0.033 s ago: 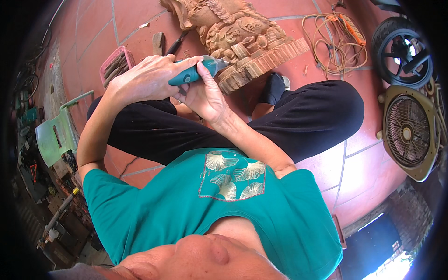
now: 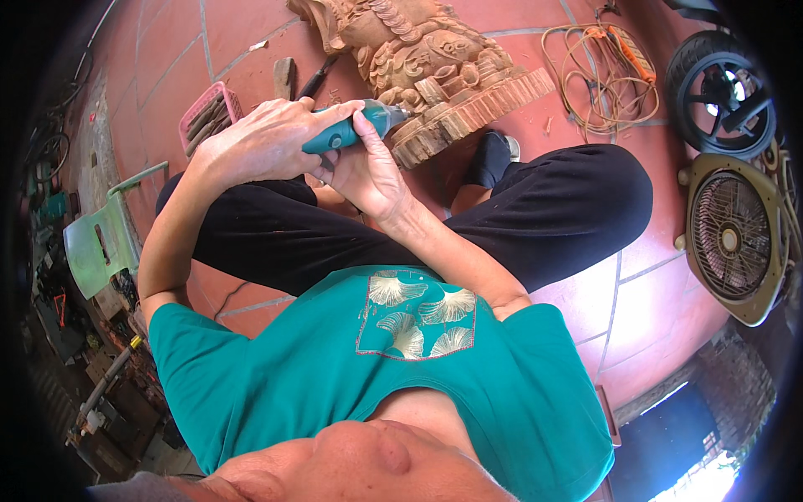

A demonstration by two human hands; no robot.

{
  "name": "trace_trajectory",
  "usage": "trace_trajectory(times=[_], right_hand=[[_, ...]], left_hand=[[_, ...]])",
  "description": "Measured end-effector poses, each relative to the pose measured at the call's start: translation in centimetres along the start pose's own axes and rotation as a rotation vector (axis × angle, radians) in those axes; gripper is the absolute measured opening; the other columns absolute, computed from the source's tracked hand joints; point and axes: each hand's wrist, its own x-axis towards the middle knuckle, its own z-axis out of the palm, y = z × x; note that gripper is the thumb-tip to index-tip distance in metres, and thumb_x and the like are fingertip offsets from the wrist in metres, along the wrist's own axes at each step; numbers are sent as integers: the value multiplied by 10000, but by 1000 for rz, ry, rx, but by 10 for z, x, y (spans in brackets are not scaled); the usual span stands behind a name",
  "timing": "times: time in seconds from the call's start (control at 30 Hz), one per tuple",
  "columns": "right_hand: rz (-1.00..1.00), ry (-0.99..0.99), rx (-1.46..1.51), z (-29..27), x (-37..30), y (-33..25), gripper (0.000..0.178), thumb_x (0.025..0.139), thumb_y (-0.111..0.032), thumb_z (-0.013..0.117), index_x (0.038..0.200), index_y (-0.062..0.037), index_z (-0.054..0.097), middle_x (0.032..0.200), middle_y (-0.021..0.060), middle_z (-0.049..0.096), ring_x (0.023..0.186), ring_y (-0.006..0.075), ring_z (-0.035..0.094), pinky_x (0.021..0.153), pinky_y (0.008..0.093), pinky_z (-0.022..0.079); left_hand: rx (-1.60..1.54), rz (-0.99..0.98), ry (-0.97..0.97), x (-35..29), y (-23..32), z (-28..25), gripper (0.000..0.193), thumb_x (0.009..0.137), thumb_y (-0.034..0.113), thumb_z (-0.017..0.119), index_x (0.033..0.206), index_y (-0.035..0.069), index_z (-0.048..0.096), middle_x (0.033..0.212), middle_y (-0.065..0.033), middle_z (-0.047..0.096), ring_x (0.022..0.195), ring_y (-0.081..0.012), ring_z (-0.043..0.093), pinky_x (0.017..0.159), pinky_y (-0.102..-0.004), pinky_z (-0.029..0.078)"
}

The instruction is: The person uses a handheld rotary tool to carve details into a wooden sculpture. The person holds the tool with both hands and moves it along the surface of the wood to shape and refine the design.

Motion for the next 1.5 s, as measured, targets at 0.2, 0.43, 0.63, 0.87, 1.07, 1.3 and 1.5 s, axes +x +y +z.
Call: trace_trajectory(times=[0.2, 0.43, 0.63, 0.87, 1.07, 1.3, 1.5], right_hand=[[17, -49, -6, -5, 6, -3, 517, 1008, -491, 609, 1380, -146, 511, 1356, 61, 570, 1250, 228, 543, 1082, 477, 442], [19, -19, -17, -2, 5, 0, 520, 1000, -480, 630, 1381, -148, 511, 1371, 54, 562, 1272, 228, 533, 1087, 473, 447], [32, -18, 10, -4, 5, 1, 519, 989, -461, 656, 1378, -149, 512, 1385, 57, 555, 1291, 232, 527, 1092, 469, 444], [51, -25, 20, -4, 5, 4, 497, 988, -449, 662, 1363, -157, 519, 1372, 55, 565, 1287, 235, 530, 1084, 465, 450], [65, -45, 20, -9, 7, 4, 496, 990, -451, 658, 1364, -156, 518, 1363, 54, 578, 1280, 232, 542, 1085, 467, 454], [47, -10, -9, -3, 3, 7, 491, 992, -452, 651, 1365, -159, 524, 1394, 65, 583, 1311, 243, 542, 1100, 496, 449], [57, -28, -21, -5, 3, 10, 466, 995, -446, 646, 1352, -168, 534, 1388, 60, 594, 1305, 248, 551, 1105, 496, 446]], left_hand=[[15, 15, 45, 1, -7, 5, 889, 794, 224, 795, 1576, 251, 374, 1021, -184, 643, 965, -373, 646, 870, -462, 504], [40, 26, 56, 0, -10, 8, 872, 799, 202, 777, 1575, 249, 381, 1017, -183, 639, 948, -372, 645, 861, -462, 507], [32, 21, 33, -1, -10, 6, 863, 804, 204, 773, 1573, 232, 384, 1004, -181, 638, 923, -368, 641, 839, -461, 507], [11, 17, 23, -2, -12, 9, 836, 812, 195, 763, 1562, 216, 394, 1014, -186, 651, 958, -379, 645, 853, -467, 508], [5, 54, 34, 1, -19, 15, 832, 806, 198, 767, 1553, 204, 399, 1019, -185, 665, 975, -379, 651, 866, -470, 511], [14, 73, 23, -4, -17, 12, 860, 784, 211, 794, 1546, 177, 397, 1065, -193, 676, 1026, -368, 650, 876, -476, 510], [14, 74, 14, -6, -17, 15, 903, 758, 223, 821, 1548, 143, 389, 1153, -169, 687, 1071, -365, 636, 895, -481, 504]])
